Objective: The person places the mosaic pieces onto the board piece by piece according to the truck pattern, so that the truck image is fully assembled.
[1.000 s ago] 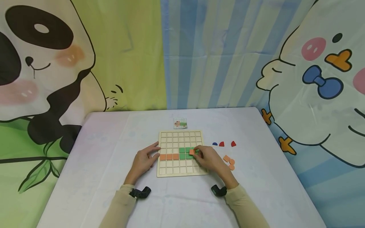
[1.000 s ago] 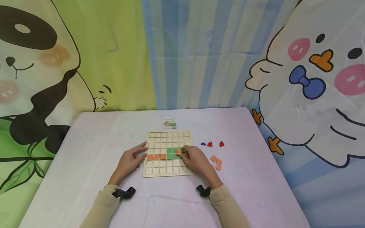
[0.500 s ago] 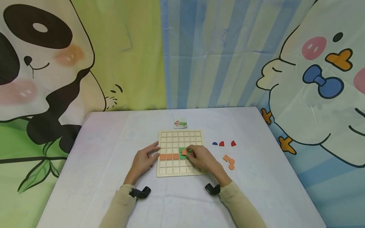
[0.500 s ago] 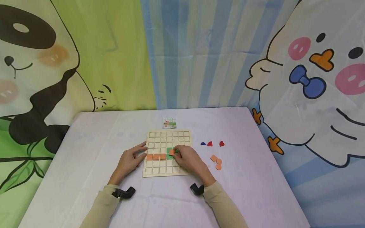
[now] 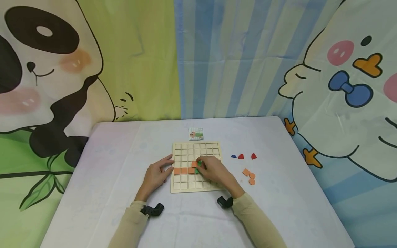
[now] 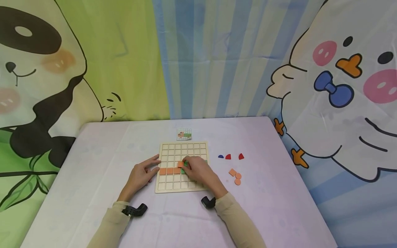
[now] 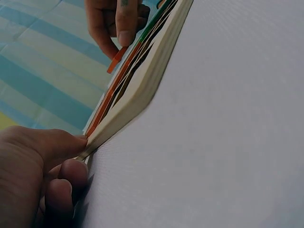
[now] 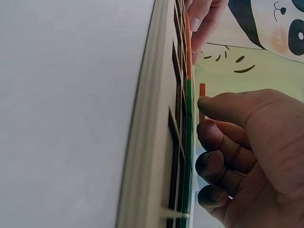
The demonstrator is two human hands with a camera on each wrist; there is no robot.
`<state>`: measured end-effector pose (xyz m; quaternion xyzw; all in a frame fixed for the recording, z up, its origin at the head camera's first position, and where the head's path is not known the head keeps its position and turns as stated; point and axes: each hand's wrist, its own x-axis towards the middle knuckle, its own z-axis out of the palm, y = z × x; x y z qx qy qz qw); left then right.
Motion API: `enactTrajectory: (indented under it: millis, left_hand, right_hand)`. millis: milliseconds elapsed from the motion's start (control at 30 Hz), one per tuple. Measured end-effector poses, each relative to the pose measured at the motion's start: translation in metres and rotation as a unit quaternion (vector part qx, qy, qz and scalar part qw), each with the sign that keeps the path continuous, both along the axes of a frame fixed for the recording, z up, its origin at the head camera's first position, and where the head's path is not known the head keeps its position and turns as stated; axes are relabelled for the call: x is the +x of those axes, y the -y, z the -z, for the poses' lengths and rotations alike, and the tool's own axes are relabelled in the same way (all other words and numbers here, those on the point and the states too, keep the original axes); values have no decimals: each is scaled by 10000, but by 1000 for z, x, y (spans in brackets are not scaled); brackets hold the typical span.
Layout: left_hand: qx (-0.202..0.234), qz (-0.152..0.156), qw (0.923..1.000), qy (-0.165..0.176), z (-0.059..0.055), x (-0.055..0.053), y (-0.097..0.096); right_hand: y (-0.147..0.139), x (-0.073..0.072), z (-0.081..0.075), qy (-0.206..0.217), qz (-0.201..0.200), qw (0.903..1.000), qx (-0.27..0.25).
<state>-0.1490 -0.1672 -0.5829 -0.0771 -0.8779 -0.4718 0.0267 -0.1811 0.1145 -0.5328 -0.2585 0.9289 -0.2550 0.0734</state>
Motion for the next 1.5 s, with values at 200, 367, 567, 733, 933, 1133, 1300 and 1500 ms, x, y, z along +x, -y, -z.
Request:
enactTrajectory:
  millis: [200, 367, 567, 733, 933, 1133, 1300, 1500]
  left_hand:
    - [-4, 19, 10000, 19, -1, 0, -1]
    - [-3, 26, 10000, 34, -1, 0, -1]
    - [0, 28, 10000, -14, -1, 0, -1]
    - [18, 11, 10000, 68, -2, 0, -1]
    - [11, 4, 10000, 95, -4, 0, -1]
    - [18, 13, 10000, 19, -3, -1, 0]
    - [13, 1, 10000, 23, -3, -1, 0]
    - [-43, -13, 9999, 133, -2, -1, 0]
  right_hand:
    - [6, -3, 0, 49, -6, 10000, -16]
    - [9, -4, 0, 65, -19, 10000, 0]
    - [12, -5, 0, 28, -45, 9999, 105]
    - [15, -5, -1, 17, -27, 9999, 142]
    - [16, -6, -1, -40, -3, 9999, 146]
    - [16, -7, -1, -76, -36, 9999, 122]
    - [16, -7, 0, -44, -45, 9999, 101]
    - [13, -4, -1, 25, -16, 10000, 59]
